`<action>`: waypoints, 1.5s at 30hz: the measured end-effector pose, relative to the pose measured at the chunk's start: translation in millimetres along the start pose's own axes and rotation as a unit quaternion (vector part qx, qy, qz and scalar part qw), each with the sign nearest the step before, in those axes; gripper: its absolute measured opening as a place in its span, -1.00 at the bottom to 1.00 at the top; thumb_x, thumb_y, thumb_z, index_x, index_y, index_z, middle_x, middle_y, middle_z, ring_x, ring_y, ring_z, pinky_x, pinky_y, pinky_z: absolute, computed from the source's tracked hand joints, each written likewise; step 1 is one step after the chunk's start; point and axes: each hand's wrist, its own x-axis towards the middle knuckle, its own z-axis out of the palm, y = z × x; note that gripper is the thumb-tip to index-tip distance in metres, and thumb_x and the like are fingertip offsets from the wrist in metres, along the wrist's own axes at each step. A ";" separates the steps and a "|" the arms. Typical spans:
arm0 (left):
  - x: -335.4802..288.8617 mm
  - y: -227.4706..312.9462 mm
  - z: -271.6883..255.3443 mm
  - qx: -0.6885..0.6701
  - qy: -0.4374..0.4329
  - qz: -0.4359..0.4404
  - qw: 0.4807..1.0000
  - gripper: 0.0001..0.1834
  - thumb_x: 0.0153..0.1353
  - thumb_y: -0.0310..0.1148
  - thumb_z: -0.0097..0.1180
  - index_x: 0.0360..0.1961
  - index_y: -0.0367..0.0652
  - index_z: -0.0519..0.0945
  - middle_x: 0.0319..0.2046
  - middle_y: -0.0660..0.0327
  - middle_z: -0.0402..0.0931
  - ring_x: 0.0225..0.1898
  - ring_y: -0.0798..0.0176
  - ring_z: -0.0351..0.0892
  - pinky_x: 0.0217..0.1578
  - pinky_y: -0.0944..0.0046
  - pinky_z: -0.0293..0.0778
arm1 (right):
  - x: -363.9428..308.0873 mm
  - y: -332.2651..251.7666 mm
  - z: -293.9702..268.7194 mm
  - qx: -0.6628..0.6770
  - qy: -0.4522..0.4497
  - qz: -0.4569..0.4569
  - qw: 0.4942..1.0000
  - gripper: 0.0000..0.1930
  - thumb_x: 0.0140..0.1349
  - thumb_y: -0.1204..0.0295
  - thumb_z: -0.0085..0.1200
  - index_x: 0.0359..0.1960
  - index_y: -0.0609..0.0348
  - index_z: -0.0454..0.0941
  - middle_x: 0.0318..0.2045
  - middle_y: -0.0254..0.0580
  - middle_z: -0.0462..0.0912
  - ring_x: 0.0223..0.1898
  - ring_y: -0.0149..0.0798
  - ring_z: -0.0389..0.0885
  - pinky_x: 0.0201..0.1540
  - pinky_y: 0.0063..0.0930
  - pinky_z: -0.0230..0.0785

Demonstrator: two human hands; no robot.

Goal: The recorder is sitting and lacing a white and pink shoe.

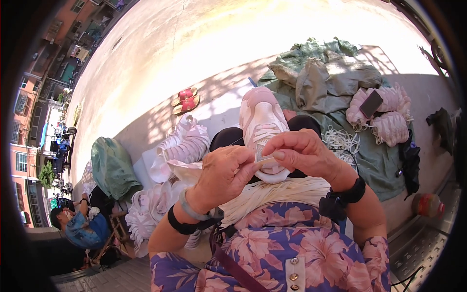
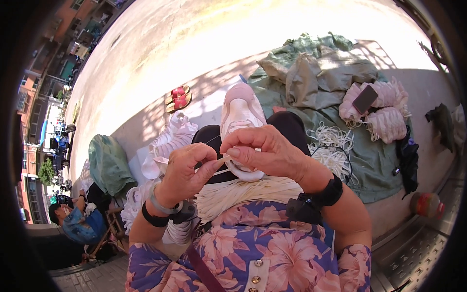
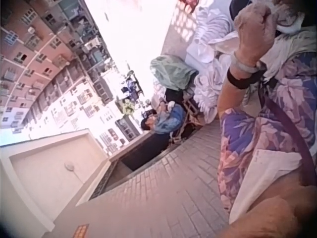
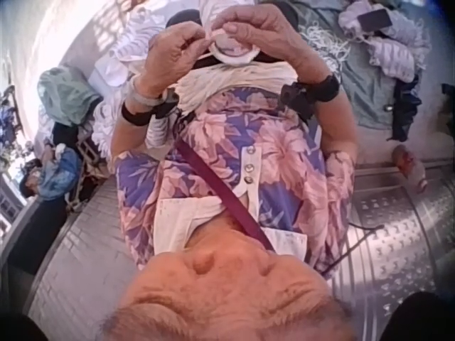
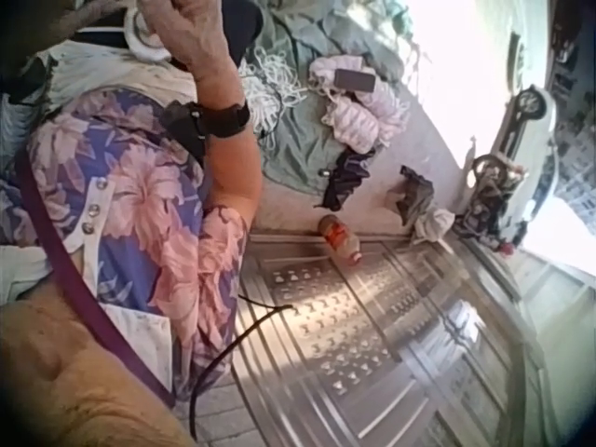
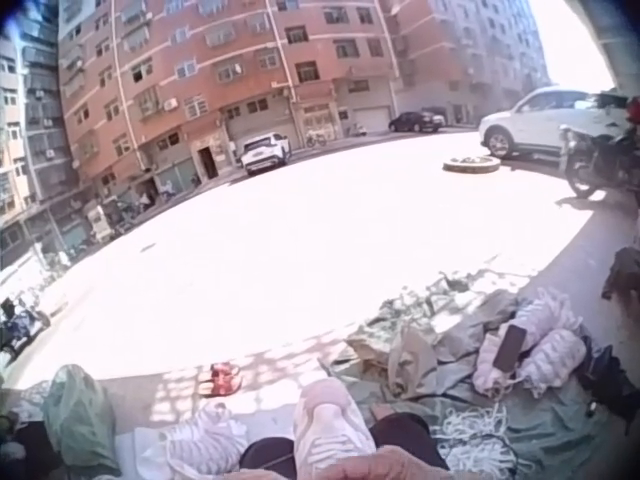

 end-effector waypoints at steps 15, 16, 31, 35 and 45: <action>59.3 -32.4 88.4 0.040 -0.117 0.039 0.992 -0.88 0.09 -0.52 0.03 -0.35 -0.33 0.54 -0.50 -0.05 0.53 -0.43 -0.08 0.57 -0.41 0.07 0.44 | -200.6 -20.6 -234.4 0.241 0.393 -0.233 0.856 -0.70 0.37 0.48 -0.21 0.06 0.40 0.32 -0.57 -0.41 0.23 -0.56 -0.52 0.16 -0.39 -0.57 0.12; 64.3 -31.2 94.0 0.078 -0.165 0.024 0.983 -0.90 0.07 -0.52 0.03 -0.37 -0.32 0.51 -0.51 -0.05 0.52 -0.42 -0.10 0.56 -0.41 0.03 0.43 | -205.7 -18.1 -237.0 0.242 0.394 -0.232 0.856 -0.70 0.37 0.48 -0.21 0.06 0.40 0.32 -0.57 -0.41 0.23 -0.56 -0.52 0.16 -0.39 -0.57 0.12; 79.2 9.9 59.9 -0.093 -0.266 -0.060 0.957 -0.78 0.11 -0.49 0.06 -0.18 -0.26 0.47 -0.59 0.26 0.45 -0.57 0.38 0.43 -0.54 0.39 0.34 | -257.7 43.3 -261.0 0.241 0.456 -0.210 0.831 -0.67 0.32 0.53 -0.17 0.10 0.37 0.29 -0.36 -0.31 0.38 -0.44 -0.50 0.27 -0.37 -0.57 0.21; 64.7 44.4 -22.3 -0.425 -0.136 -0.178 0.877 -0.81 0.25 -0.45 0.05 -0.16 -0.34 0.46 -0.56 0.33 0.42 -0.75 0.62 0.16 -0.74 0.61 0.05 | -273.2 57.9 -261.0 0.237 0.486 -0.188 0.820 -0.61 0.32 0.53 -0.17 0.18 0.37 0.23 -0.32 -0.29 0.39 -0.42 -0.48 0.30 -0.38 -0.60 0.24; -23.0 -23.2 -197.3 -0.461 0.303 -0.098 0.828 -0.80 0.32 -0.49 -0.14 -0.06 -0.28 0.38 -0.45 0.17 0.42 -0.72 0.49 0.25 -0.71 0.50 0.14 | -315.8 130.5 -314.5 0.228 0.490 -0.144 0.829 -0.46 0.25 0.59 -0.07 0.27 0.34 0.12 -0.03 -0.26 0.47 -0.29 -0.49 0.38 -0.29 -0.64 0.30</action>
